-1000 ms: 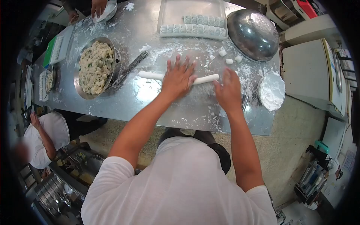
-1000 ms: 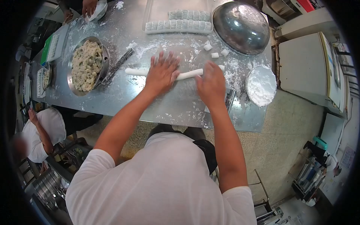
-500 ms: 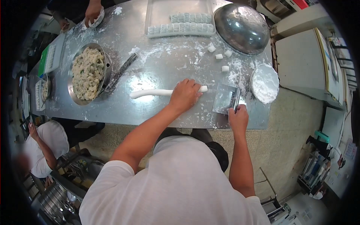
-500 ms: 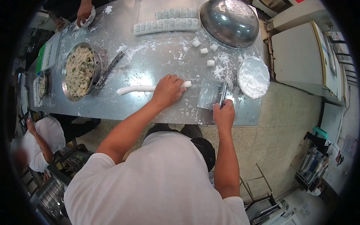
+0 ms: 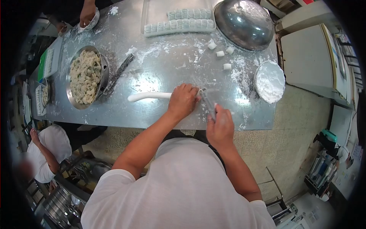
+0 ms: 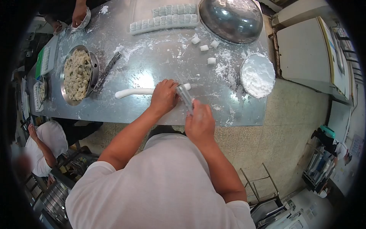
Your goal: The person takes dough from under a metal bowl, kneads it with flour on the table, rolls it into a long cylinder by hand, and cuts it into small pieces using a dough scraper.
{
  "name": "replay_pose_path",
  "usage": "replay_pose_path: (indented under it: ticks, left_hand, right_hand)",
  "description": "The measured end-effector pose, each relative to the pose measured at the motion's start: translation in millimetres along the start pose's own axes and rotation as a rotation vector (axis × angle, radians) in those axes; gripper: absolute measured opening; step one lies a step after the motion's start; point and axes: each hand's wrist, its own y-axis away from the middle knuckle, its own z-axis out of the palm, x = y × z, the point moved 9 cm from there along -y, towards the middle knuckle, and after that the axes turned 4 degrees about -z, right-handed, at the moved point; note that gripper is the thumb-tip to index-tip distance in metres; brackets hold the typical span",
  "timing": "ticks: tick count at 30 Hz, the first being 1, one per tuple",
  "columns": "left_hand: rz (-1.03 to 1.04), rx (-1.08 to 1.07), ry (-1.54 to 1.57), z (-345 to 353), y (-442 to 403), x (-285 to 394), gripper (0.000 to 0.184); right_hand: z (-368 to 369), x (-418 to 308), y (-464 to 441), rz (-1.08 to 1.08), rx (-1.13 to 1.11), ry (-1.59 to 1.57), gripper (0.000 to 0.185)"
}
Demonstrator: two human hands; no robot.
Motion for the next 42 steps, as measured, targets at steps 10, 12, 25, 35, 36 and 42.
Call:
replay_pose_path:
  ticks: [10, 12, 25, 35, 36, 42]
  left_hand:
    - [0.0, 0.09, 0.073, 6, 3, -12, 0.025]
    - [-0.006, 0.075, 0.105, 5, 2, -12, 0.026]
    - [-0.01, -0.023, 0.025, -17, 10, -24, 0.024]
    - [-0.007, 0.04, 0.06, -11, 9, -30, 0.037]
    - [-0.009, 0.031, 0.062, -12, 8, -30, 0.039]
    - [-0.021, 0.041, 0.056, -12, 7, -29, 0.039]
  right_hand:
    - [31, -7, 2, -0.068, -0.121, -0.035, 0.05]
    - [31, -6, -2, -0.036, -0.156, -0.012, 0.05]
    - [4, 0, -56, -0.12, 0.022, -0.028, 0.052]
    - [43, -20, -9, -0.12, -0.139, 0.014, 0.054]
    - [43, -21, -10, -0.12, -0.143, 0.018, 0.054]
    - [47, -20, -10, -0.113, -0.166, 0.026, 0.054]
